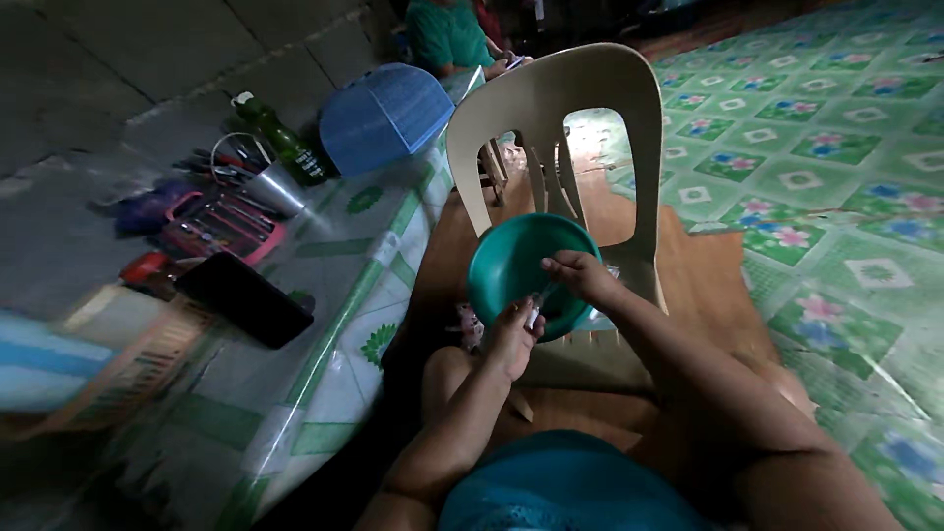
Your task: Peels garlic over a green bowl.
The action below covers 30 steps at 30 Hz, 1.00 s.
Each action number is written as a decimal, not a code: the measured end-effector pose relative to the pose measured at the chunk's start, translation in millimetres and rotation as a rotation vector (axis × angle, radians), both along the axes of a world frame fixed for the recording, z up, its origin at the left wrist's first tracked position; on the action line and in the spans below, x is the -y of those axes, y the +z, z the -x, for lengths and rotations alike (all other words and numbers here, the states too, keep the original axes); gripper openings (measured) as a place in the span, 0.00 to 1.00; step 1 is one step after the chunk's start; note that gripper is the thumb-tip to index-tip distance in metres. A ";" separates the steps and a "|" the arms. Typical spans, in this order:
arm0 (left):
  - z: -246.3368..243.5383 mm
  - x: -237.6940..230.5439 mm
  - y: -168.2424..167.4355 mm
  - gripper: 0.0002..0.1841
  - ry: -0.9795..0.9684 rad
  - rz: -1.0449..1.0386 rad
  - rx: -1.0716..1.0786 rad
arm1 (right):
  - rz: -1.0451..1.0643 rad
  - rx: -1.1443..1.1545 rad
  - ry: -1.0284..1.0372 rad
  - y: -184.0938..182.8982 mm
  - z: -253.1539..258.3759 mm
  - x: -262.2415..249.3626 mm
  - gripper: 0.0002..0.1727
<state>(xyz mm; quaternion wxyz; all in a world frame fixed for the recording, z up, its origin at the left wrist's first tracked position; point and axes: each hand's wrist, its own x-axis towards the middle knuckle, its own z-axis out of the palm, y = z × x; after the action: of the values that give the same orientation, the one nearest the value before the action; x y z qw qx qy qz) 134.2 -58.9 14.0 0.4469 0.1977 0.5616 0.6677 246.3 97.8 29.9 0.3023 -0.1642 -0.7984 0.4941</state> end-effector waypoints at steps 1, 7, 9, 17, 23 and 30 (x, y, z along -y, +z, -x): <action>3.2 2.0 0.6 0.09 -0.001 -0.024 0.002 | -0.194 0.084 -0.074 3.5 -1.9 0.4 0.25; 35.2 30.7 10.4 0.05 0.048 -0.009 -0.071 | -0.728 0.178 -0.476 11.6 -18.5 -12.2 0.26; 48.6 41.4 18.7 0.06 0.071 -0.059 -0.137 | -0.700 0.163 -0.419 15.1 -18.9 -10.6 0.29; 149.8 24.8 18.4 0.11 0.500 -0.234 -0.067 | -0.371 -0.165 -0.125 59.7 -77.9 -6.7 0.41; 215.3 7.7 -66.9 0.39 0.369 0.249 -0.275 | -0.265 -0.298 -0.453 3.1 -196.3 -61.5 0.39; 215.2 -7.3 -70.1 0.30 0.424 0.423 -0.080 | 0.414 0.990 -0.572 -178.0 -271.9 -51.8 0.25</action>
<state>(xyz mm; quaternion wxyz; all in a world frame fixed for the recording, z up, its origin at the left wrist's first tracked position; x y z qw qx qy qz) -81.0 -51.5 -56.2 0.3063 0.0047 0.7342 0.6059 518.1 149.6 -148.1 -0.0222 -0.6377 -0.6558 0.4033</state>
